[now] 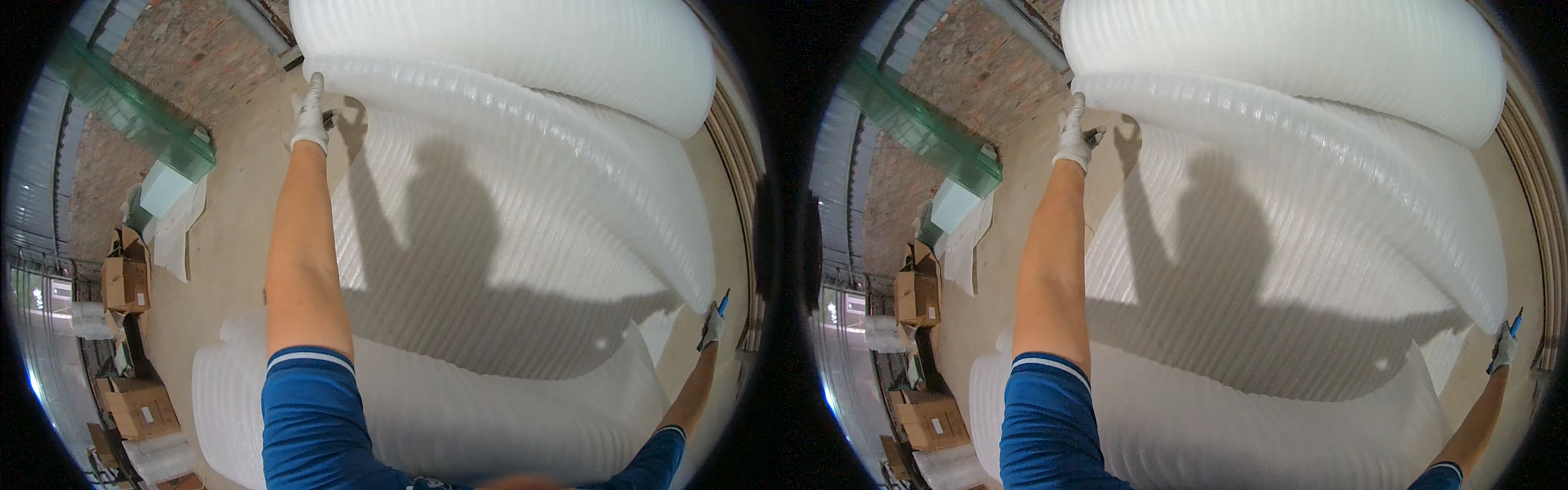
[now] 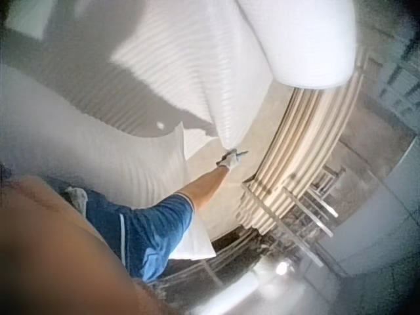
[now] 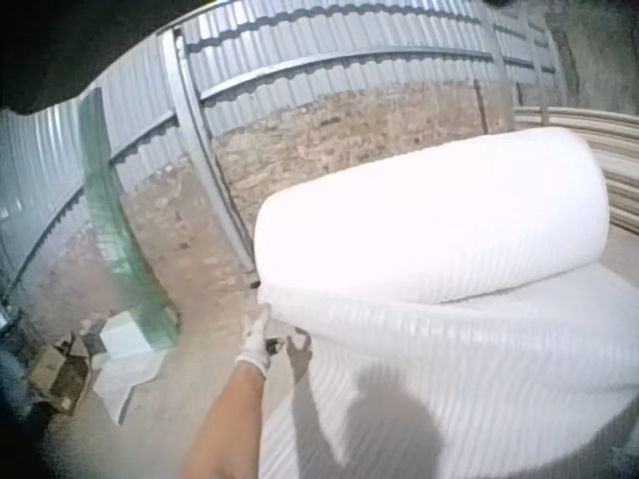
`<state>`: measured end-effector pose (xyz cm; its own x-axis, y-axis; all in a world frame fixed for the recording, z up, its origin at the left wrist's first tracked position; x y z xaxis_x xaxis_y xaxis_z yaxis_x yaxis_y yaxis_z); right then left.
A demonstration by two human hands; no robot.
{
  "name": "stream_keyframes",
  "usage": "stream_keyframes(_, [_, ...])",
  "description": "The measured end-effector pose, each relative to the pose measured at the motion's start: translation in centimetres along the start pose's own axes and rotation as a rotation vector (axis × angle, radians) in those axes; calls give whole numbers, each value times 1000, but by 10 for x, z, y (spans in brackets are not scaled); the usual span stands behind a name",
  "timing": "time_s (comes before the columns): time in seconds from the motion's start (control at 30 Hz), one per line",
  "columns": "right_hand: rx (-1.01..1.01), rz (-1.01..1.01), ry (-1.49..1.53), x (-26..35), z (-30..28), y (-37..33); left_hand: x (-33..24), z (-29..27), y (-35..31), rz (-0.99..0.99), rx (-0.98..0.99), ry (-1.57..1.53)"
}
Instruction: The person unrolls a large sheet of bubble wrap on the floor and uses a utility knife to cut it into rectangular sections. They repeatedly unroll, cut, and fold the material.
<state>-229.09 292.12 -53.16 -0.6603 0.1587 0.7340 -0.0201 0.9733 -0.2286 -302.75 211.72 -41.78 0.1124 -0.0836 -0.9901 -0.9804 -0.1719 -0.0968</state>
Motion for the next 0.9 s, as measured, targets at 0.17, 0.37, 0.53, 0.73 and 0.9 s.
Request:
stream_keyframes(0.17, [-144,-181,-183,4,-16,5,-8,-2,32,40,126,-151])
stream_keyframes(0.37, [-148,-201,-218,17,-8,-23,6,-26,60,-114,257,66])
stream_keyframes(0.53, [-27,26,-149,42,19,-118,68,-85,-14,-179,502,583])
stream_keyframes(0.73, [-40,199,-323,92,-45,-249,48,-160,-110,-512,251,309])
stream_keyframes(0.9, [4,192,-195,162,-159,-311,-98,-218,-147,-490,229,332])
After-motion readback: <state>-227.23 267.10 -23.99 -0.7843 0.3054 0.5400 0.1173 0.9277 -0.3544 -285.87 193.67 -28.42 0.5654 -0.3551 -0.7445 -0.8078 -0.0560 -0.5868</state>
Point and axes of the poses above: each hand's wrist, its own y-axis towards the middle knuckle, its own z-axis out of the palm, x = y × z, the point moved 1 cm from there along y, towards the middle knuckle, and after that the axes turned 4 degrees about y, right-handed, at the moved point
